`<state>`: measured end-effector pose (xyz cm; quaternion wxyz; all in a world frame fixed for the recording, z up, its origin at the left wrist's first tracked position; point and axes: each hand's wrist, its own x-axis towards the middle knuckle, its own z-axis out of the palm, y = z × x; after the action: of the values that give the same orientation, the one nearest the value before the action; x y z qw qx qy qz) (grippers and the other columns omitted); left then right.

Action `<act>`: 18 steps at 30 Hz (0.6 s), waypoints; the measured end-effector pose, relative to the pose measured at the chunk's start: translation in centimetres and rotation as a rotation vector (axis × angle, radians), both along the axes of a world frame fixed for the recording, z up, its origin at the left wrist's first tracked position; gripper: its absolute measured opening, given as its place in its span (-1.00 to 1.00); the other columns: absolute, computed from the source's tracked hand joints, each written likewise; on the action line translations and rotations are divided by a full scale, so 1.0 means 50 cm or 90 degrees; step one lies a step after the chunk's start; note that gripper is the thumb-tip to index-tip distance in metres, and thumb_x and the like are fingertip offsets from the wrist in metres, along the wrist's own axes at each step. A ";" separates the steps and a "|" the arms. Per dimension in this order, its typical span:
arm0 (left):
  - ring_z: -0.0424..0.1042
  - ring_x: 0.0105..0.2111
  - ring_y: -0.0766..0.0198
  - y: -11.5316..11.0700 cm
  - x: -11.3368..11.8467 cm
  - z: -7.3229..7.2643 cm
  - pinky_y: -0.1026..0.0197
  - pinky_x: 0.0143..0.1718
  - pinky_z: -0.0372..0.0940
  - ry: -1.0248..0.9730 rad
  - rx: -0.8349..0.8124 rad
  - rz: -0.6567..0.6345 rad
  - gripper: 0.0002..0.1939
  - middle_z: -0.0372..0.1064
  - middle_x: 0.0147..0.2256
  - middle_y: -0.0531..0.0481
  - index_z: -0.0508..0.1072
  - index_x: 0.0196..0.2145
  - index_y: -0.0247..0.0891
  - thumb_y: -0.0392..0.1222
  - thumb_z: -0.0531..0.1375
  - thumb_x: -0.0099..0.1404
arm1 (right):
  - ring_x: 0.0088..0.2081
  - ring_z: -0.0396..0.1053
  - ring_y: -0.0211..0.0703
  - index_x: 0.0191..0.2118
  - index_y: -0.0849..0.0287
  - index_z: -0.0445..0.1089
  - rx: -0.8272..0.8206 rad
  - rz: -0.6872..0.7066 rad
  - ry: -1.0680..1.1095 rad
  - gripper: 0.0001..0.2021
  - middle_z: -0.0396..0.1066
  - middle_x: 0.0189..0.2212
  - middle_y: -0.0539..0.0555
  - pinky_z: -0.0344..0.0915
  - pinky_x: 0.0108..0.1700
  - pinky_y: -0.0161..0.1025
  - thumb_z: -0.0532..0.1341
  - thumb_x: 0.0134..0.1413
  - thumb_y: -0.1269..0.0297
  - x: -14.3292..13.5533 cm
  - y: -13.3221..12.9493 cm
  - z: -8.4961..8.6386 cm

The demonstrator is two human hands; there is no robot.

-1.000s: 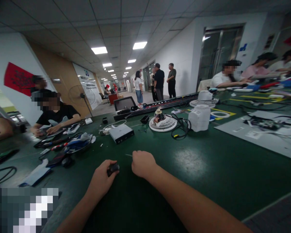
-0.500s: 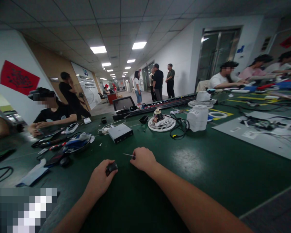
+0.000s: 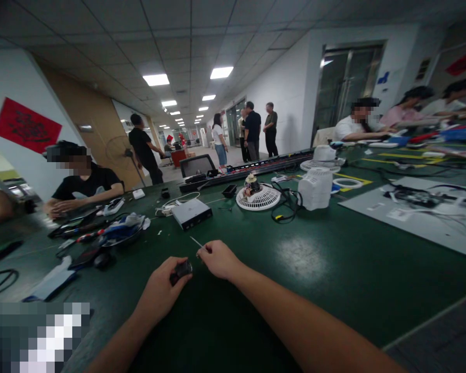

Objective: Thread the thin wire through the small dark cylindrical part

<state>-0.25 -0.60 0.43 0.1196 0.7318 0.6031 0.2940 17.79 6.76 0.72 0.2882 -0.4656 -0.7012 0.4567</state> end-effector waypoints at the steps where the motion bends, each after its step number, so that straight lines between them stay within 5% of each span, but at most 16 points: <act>1: 0.43 -0.14 0.12 -0.001 0.001 0.001 0.08 -0.10 0.31 -0.002 0.000 -0.005 -0.68 0.43 -0.10 -0.04 0.43 -0.04 -0.15 -0.11 0.19 0.25 | -0.57 0.25 -0.35 -0.31 0.27 0.47 -0.013 0.016 0.029 -0.78 0.39 -0.52 0.00 0.12 -0.52 -0.39 0.12 0.19 0.28 -0.002 -0.003 -0.001; 7: 0.42 -0.08 0.12 -0.002 0.001 0.001 0.06 -0.06 0.31 -0.011 -0.001 -0.024 -0.67 0.42 -0.05 -0.03 0.41 0.00 -0.09 -0.09 0.17 0.28 | -0.54 0.32 -0.33 -0.24 0.26 0.43 -0.025 0.047 0.118 -0.89 0.45 -0.44 0.01 0.23 -0.47 -0.38 0.23 0.08 0.41 -0.001 -0.019 0.008; 18: 0.48 -0.18 0.11 -0.002 -0.003 0.000 0.05 -0.14 0.39 -0.030 0.057 -0.026 -0.64 0.50 -0.13 -0.04 0.43 0.01 -0.11 -0.07 0.23 0.24 | -0.38 0.40 -0.22 -0.29 0.13 0.58 0.146 0.037 0.067 -0.88 0.51 -0.43 -0.01 0.25 -0.31 -0.29 0.32 0.01 0.34 0.001 -0.028 0.012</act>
<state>-0.38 -0.72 0.44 0.1067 0.7416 0.5711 0.3352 17.82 5.38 1.33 0.3625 -0.3847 -0.7458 0.4055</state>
